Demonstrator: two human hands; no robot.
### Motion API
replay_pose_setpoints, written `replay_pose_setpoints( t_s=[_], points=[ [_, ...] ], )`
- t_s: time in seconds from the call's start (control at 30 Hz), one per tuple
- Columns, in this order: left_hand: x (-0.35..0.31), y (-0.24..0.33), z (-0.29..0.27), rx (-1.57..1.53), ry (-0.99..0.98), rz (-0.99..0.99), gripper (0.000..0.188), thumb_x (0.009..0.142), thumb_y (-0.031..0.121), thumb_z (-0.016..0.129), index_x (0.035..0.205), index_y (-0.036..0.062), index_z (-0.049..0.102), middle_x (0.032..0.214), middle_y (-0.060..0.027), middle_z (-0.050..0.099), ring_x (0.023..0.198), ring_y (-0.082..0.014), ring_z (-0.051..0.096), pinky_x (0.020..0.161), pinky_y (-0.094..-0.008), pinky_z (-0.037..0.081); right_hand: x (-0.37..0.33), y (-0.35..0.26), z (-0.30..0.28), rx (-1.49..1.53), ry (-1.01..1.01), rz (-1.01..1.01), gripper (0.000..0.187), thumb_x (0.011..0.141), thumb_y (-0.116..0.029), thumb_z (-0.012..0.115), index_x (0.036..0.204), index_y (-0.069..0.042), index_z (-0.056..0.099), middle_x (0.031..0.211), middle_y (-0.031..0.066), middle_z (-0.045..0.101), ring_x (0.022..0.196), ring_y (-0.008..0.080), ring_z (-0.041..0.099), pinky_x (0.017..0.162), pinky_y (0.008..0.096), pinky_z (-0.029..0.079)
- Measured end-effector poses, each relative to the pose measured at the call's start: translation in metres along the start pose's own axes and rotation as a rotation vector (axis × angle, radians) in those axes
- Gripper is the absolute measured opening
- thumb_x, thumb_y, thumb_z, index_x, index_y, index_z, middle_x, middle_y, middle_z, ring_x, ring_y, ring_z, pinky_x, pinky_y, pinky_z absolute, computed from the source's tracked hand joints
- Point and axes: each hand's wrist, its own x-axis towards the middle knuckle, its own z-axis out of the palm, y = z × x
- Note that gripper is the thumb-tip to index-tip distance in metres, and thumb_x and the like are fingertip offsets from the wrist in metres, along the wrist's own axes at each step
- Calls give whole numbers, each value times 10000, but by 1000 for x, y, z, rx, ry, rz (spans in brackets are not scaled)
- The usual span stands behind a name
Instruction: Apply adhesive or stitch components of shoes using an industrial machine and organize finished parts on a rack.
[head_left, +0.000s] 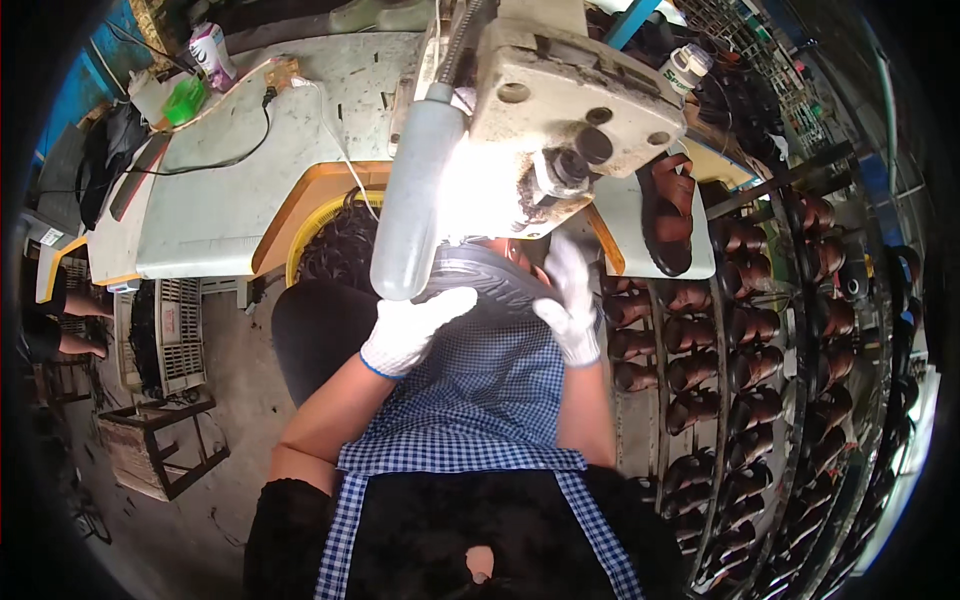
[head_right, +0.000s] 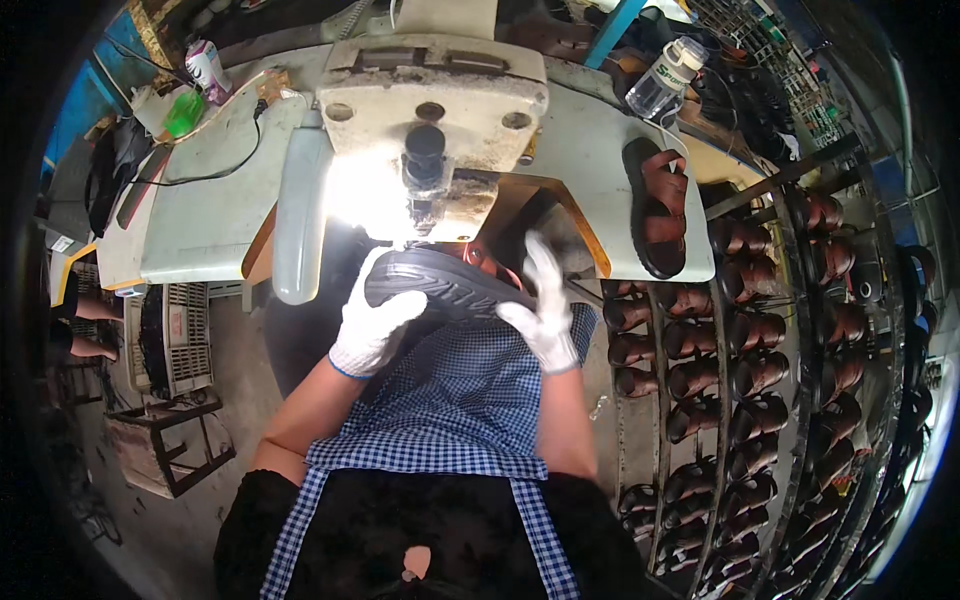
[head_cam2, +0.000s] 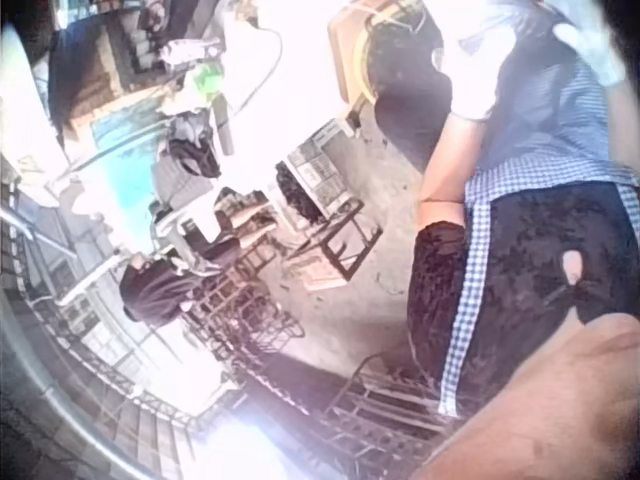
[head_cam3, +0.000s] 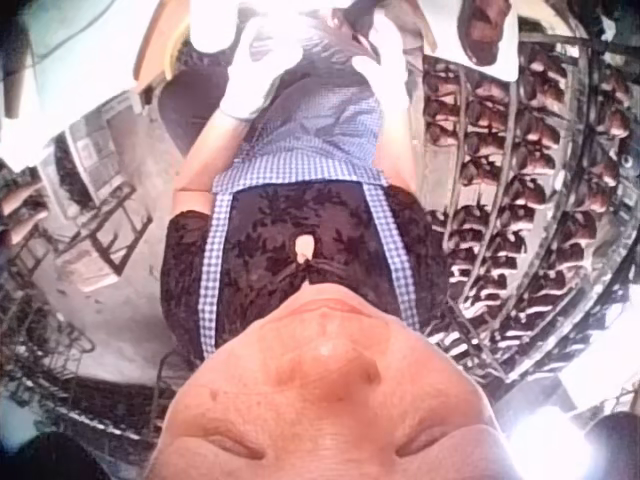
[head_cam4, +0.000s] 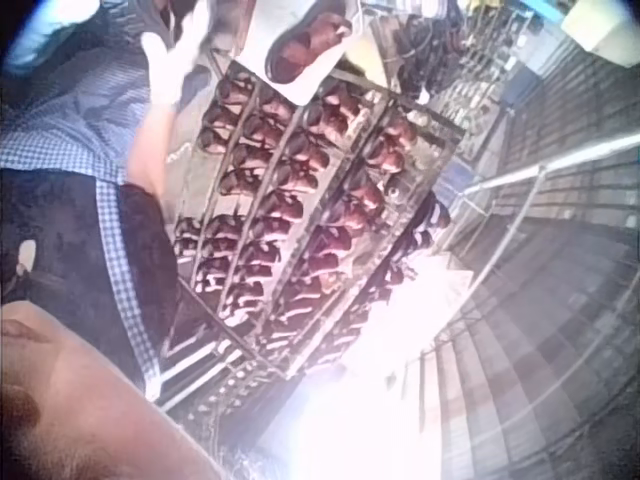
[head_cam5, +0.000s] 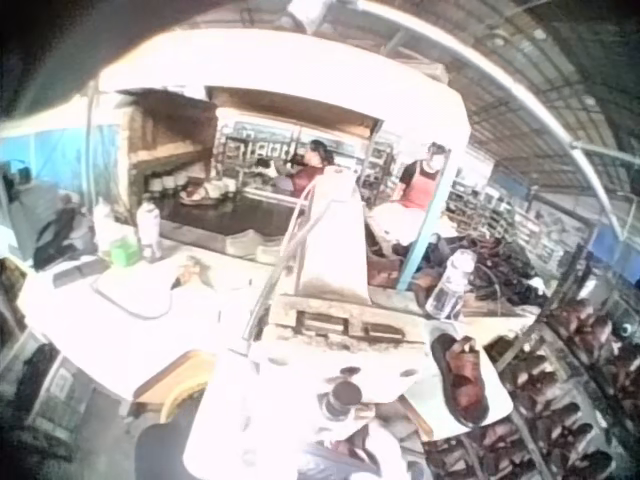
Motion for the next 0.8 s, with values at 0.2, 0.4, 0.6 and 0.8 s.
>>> replay_pose_setpoints(
  t_s=[0.2, 0.4, 0.6, 0.8],
  points=[
    [-3, -34, -6, -481, -25, -19, 607, 872, 154, 682, 1382, 24, 379, 1318, -146, 517, 1227, -307, 510, 1048, -491, 419, -43, 3, -64, 311, -30, 651, 522, 775, -100, 603, 1265, 59, 517, 1131, 132, 631, 967, 214, 636, 893, 313, 499],
    [-9, -8, 6, -779, -150, -223, 683, 887, 295, 670, 1417, 19, 340, 1443, -181, 412, 1330, -346, 410, 1106, -542, 340, -35, -29, -86, 691, 205, 518, 429, 764, -90, 588, 1162, 70, 582, 1089, 174, 666, 968, 279, 679, 854, 399, 569],
    [-17, -31, -34, -480, -215, -293, 602, 864, 183, 631, 1406, 69, 396, 1461, -164, 400, 1188, -234, 527, 1075, -498, 387, -38, -50, -117, 711, 399, 495, 504, 782, -253, 680, 1147, 82, 588, 1065, 172, 673, 934, 274, 678, 852, 407, 554],
    [-24, -56, -31, -510, -173, -463, 217, 877, 48, 604, 1089, 1, 596, 1053, -173, 658, 782, -178, 634, 898, -420, 530, 28, -49, -89, -465, 387, -133, 401, 718, -49, 794, 1093, -29, 651, 895, 103, 597, 861, 241, 611, 769, 330, 504]
  ],
)
